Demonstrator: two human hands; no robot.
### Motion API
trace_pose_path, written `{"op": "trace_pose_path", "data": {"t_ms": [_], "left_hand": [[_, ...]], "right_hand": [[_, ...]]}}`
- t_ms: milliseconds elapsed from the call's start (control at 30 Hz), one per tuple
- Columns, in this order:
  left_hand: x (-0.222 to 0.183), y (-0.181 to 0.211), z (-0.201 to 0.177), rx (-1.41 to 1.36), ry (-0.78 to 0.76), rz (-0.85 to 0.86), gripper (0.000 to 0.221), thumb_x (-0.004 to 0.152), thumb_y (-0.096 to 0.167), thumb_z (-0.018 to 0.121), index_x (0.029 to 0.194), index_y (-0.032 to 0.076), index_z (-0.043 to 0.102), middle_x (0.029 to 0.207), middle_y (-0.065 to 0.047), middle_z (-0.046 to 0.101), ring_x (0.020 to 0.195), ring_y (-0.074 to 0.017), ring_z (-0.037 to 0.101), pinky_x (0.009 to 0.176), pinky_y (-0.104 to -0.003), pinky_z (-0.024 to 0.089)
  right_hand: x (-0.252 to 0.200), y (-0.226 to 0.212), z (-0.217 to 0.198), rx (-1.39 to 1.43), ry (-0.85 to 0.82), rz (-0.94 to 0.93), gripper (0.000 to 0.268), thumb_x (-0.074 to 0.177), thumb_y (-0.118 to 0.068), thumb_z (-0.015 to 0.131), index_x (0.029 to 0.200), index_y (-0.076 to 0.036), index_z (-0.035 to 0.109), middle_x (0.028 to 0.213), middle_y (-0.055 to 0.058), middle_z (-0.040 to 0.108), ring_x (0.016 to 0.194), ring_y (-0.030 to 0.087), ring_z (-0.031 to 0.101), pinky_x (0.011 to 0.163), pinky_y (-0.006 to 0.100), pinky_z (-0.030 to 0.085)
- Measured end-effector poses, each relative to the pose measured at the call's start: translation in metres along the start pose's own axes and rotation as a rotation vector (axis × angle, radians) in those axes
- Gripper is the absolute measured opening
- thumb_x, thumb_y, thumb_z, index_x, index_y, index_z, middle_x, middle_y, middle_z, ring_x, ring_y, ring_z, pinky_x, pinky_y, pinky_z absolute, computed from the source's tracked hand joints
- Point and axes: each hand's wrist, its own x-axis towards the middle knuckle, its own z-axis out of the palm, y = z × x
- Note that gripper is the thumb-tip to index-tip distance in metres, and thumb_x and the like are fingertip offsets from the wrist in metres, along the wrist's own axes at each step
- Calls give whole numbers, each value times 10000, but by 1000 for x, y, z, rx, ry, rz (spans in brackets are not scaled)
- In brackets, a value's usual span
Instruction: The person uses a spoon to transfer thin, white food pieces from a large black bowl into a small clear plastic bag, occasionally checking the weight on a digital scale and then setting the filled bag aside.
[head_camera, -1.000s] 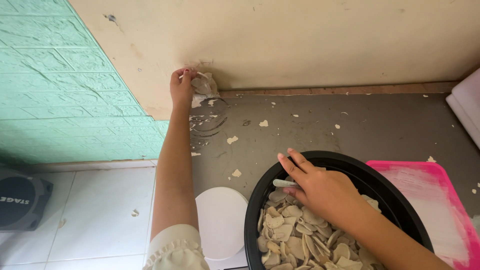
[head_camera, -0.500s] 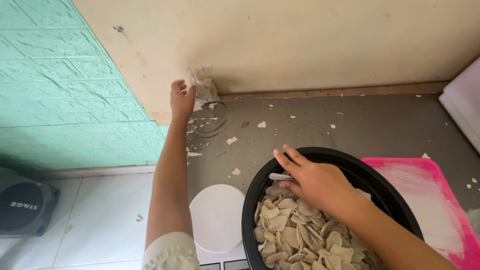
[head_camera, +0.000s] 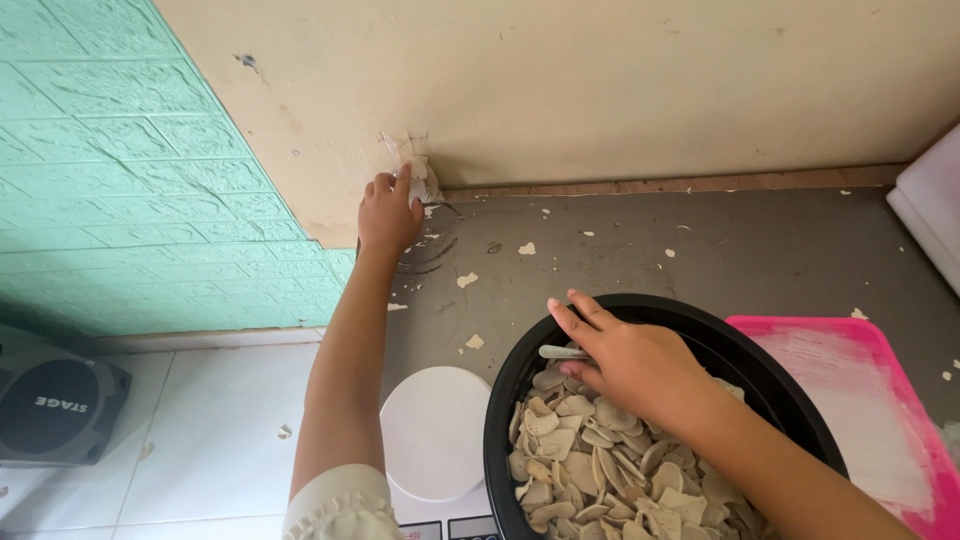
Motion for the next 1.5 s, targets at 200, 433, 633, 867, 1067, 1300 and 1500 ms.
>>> {"op": "trace_pose_path", "data": {"t_ms": [200, 433, 633, 867, 1067, 1300, 1500], "left_hand": [[-9, 5, -22, -80, 415, -45, 820, 921, 246, 697, 1604, 97, 269, 1367, -163, 396, 1168, -279, 532, 1013, -441, 556], [-33, 57, -117, -401, 698, 90, 757, 892, 121, 639, 1568, 73, 302, 1466, -188, 267, 1208, -293, 444, 1067, -476, 473], [-138, 162, -229, -983, 538, 416, 359, 986, -16, 543, 1332, 71, 506, 1276, -103, 509, 1215, -304, 550, 1038, -453, 497], [-220, 234, -216, -1085, 279, 411, 108, 942, 238, 746, 1045, 218, 720, 1111, 54, 664, 996, -187, 708, 824, -319, 600], [-249, 223, -206, -1234, 114, 159, 102, 991, 212, 689, 1001, 125, 741, 834, -57, 711, 794, -195, 685, 715, -329, 589], [-246, 217, -213, -1153, 68, 200, 218, 1035, 223, 553, 959, 81, 700, 764, 16, 682, 623, -61, 540, 560, -253, 429], [-244, 215, -196, -998, 168, 356, 101, 1010, 105, 661, 961, 75, 744, 774, -84, 707, 682, -224, 668, 599, -303, 545]], "right_hand": [[-1, -2, -4, 10, -18, 0, 730, 981, -501, 534, 1619, -287, 250, 1621, 82, 360, 1098, 359, 711, 782, 467, 645], [-6, -5, -8, -10, 20, -27, 716, 988, -471, 550, 1614, -259, 274, 1600, 110, 391, 1085, 353, 722, 773, 463, 649], [2, 3, 6, -41, 79, -61, 680, 965, -450, 577, 1568, -206, 375, 1585, 106, 431, 1098, 383, 707, 825, 490, 614], [4, 17, 16, -84, 187, -48, 513, 970, -413, 530, 1467, -348, 424, 1404, -8, 569, 1110, 322, 693, 867, 490, 584], [-42, 32, -24, -128, 287, 28, 572, 990, -326, 527, 1519, -474, 371, 1163, 28, 688, 1007, 314, 727, 811, 492, 593], [-151, 123, -52, 123, 297, 400, 457, 1043, -403, 483, 1478, -303, 580, 1308, 141, 675, 1152, 390, 639, 861, 559, 529], [-170, 191, 80, -1, 167, 525, 494, 978, -496, 564, 1362, -210, 687, 1213, 223, 707, 1085, 444, 715, 898, 513, 583]]}}
